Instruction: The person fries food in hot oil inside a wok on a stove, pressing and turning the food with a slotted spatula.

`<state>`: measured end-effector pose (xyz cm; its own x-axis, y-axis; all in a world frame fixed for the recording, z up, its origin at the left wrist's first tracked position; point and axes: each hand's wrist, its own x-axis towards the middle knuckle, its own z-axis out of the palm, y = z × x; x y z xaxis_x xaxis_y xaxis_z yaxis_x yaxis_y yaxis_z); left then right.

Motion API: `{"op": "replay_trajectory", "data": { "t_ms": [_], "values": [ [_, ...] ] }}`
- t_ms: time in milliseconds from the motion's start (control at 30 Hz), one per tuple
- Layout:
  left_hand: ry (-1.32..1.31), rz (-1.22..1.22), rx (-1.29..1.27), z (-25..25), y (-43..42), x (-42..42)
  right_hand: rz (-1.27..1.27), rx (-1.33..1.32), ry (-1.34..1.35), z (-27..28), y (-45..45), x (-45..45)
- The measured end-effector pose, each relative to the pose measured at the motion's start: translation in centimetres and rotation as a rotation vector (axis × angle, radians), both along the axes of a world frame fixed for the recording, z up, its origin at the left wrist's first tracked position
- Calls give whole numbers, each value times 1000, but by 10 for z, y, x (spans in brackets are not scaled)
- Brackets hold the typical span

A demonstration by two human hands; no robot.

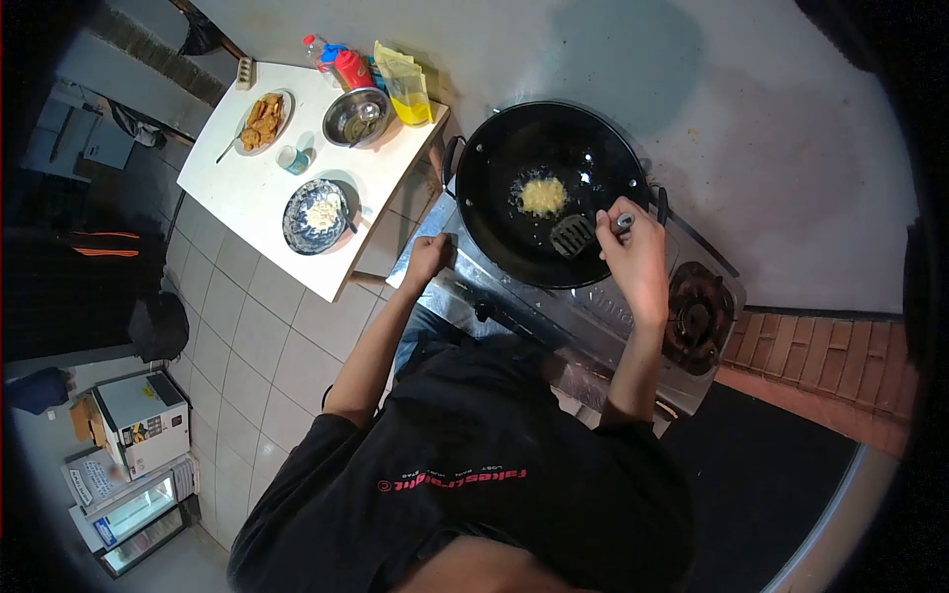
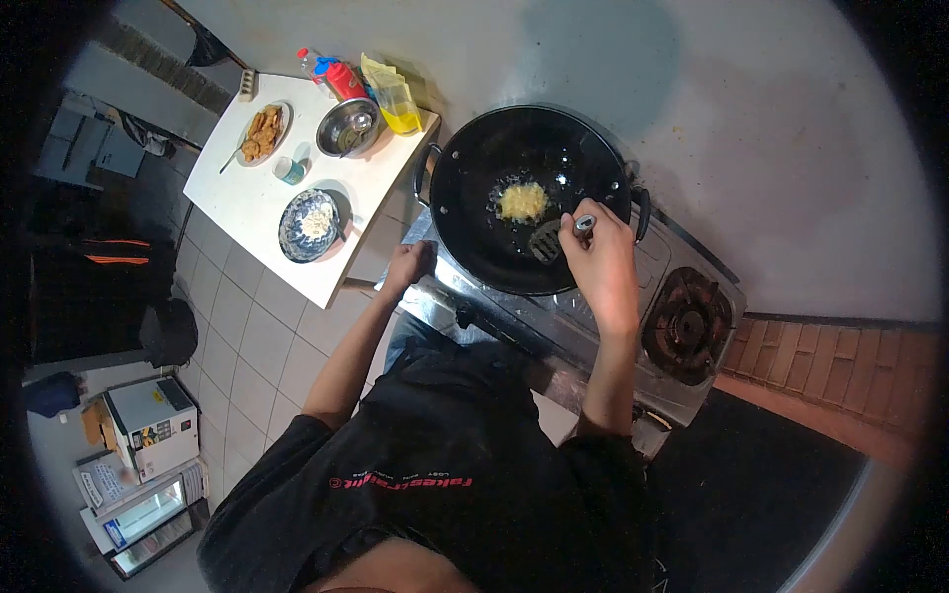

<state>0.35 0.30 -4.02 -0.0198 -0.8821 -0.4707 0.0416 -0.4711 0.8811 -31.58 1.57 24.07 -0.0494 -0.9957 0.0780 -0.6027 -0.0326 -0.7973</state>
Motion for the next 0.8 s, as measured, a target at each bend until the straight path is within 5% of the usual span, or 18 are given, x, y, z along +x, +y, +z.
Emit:
{"op": "replay_trajectory", "data": {
  "t_ms": [800],
  "values": [
    [-119, -4, 1, 20, 3, -5, -29, -20, -26, -4, -3, 2]
  ]
}}
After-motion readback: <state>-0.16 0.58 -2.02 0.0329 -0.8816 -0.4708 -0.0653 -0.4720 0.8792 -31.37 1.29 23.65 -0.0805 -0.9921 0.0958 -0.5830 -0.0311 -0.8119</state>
